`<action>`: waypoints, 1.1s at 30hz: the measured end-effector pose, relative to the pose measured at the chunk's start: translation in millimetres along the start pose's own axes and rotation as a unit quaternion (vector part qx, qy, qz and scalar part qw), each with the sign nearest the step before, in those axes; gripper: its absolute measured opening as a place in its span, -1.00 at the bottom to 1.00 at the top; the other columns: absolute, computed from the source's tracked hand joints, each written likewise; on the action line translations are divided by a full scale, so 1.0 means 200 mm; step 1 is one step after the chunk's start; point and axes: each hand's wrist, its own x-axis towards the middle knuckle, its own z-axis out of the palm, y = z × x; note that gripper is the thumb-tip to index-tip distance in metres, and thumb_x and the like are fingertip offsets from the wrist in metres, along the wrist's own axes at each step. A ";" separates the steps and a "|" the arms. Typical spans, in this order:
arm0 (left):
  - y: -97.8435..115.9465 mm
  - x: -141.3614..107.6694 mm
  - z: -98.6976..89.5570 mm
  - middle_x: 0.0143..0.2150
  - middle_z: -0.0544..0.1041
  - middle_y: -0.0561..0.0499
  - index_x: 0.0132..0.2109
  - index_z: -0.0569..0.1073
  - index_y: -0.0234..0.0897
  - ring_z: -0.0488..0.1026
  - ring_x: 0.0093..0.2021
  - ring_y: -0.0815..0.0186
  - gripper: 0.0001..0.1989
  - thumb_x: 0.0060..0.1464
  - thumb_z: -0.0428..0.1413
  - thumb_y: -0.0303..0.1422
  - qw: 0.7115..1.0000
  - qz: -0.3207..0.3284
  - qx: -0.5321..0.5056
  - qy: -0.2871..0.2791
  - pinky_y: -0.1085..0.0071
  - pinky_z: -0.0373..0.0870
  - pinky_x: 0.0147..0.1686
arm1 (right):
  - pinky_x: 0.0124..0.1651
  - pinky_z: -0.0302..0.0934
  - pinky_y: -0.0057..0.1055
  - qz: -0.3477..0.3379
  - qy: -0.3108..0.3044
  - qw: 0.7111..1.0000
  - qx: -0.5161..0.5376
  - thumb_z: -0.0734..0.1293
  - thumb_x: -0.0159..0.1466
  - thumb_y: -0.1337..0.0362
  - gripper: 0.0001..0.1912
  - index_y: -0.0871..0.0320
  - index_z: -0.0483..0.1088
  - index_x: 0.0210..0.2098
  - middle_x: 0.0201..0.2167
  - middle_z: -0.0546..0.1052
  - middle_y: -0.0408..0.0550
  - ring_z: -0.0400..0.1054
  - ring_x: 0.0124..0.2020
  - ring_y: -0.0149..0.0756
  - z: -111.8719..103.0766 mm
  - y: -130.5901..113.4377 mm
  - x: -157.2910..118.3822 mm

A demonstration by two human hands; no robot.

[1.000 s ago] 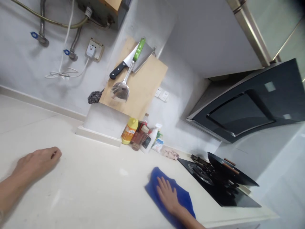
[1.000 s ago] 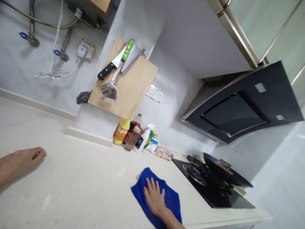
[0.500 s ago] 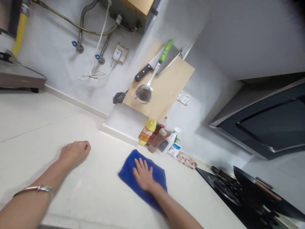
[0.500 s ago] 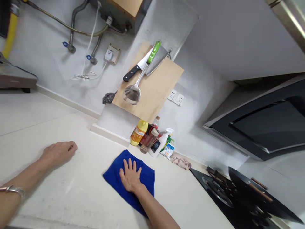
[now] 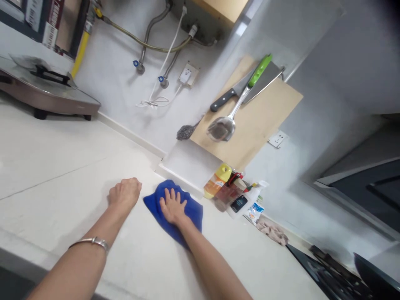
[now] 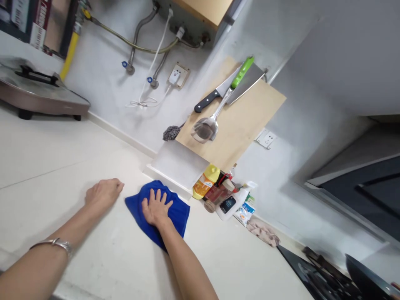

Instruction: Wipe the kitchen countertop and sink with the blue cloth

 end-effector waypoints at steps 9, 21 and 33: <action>0.03 0.00 0.00 -0.05 0.59 -0.18 -0.06 0.57 -0.13 0.52 -0.02 0.02 -0.60 0.24 -0.13 -0.17 0.999 0.000 -0.032 0.019 0.17 0.41 -0.07 | 0.31 -0.45 0.43 -0.085 -0.014 0.996 0.006 -0.18 0.42 -0.10 -0.28 0.10 -0.32 0.45 0.49 -0.35 0.04 -0.51 0.45 0.23 -0.05 -0.34 0.20; 0.04 -0.02 -0.06 -0.14 0.62 -0.15 -0.11 0.59 -0.13 0.52 -0.05 0.01 -0.50 0.25 -0.21 -0.07 0.993 0.001 -0.085 0.085 0.14 0.42 -0.06 | 0.39 -0.49 0.30 -0.194 0.003 0.981 0.020 -0.08 0.44 -0.05 -0.33 0.06 -0.22 0.45 0.49 -0.26 -0.01 -0.49 0.46 0.11 -0.02 -0.33 -0.28; -0.03 -0.02 -0.01 -0.05 0.59 -0.22 -0.10 0.60 -0.15 0.49 0.00 -0.09 -0.47 0.19 -0.24 -0.13 1.000 -0.003 -0.018 -0.005 0.08 0.39 -0.06 | 0.39 -0.41 0.30 -0.158 0.003 0.987 -0.002 -0.02 0.44 0.01 -0.36 0.02 -0.17 0.44 0.48 -0.23 -0.07 -0.44 0.47 0.07 0.02 0.04 -0.81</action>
